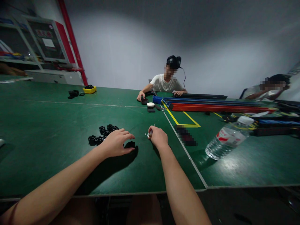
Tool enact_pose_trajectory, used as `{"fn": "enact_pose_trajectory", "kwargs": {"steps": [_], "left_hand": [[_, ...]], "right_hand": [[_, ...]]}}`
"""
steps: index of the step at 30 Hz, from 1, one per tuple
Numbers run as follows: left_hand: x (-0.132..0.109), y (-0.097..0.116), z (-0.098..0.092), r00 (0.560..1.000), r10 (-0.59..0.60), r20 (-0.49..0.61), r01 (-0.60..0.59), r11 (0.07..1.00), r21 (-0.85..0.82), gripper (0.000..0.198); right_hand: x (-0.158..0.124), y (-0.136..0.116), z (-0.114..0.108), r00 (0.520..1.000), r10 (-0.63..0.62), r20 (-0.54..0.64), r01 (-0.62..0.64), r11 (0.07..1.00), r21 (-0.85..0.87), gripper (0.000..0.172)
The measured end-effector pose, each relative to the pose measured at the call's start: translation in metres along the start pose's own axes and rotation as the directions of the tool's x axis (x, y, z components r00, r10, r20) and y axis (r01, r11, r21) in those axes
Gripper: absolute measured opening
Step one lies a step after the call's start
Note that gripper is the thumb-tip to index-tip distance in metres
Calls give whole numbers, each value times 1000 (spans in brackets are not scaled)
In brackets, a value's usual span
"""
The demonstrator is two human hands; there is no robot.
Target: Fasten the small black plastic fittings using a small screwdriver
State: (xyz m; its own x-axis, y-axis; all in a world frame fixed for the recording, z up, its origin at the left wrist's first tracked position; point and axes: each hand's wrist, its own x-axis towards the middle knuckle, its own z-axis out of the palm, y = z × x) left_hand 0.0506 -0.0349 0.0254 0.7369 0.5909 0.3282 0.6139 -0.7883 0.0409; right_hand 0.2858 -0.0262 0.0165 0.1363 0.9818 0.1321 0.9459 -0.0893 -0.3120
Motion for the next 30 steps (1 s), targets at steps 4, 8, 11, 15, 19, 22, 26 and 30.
{"fn": "enact_pose_trajectory", "kwargs": {"steps": [4, 8, 11, 15, 19, 22, 26, 30], "left_hand": [[0, -5, 1, 999, 18, 46, -17, 1000, -9, 35], [1, -4, 6, 998, 33, 61, -30, 999, -38, 28], [2, -2, 10, 998, 43, 51, -39, 997, -68, 25], [3, 2, 10, 997, 47, 53, -43, 995, -88, 26], [3, 3, 9, 997, 49, 56, -43, 995, -95, 27], [2, 2, 10, 997, 58, 55, -52, 993, -105, 26], [2, 1, 12, 997, 64, 45, -59, 992, -109, 27], [2, 0, 14, 998, 59, 29, -55, 992, -117, 28]], "right_hand": [[0, 0, 0, 1000, 14, 19, -14, 1000, -10, 22], [0, -1, -1, 999, 26, 22, -25, 999, -24, 19], [-1, -2, -1, 1000, 13, 9, -13, 999, -35, 16], [-1, -2, 0, 1000, 1, -1, -1, 999, -35, 13], [-1, -1, 1, 1000, -6, 3, 6, 1000, -31, 18], [0, -1, 1, 1000, 0, 0, 0, 1000, -22, 19], [1, 0, 3, 999, 21, -43, -20, 1000, 24, 20], [2, 0, 8, 997, 9, -74, -5, 998, 63, 19]]}}
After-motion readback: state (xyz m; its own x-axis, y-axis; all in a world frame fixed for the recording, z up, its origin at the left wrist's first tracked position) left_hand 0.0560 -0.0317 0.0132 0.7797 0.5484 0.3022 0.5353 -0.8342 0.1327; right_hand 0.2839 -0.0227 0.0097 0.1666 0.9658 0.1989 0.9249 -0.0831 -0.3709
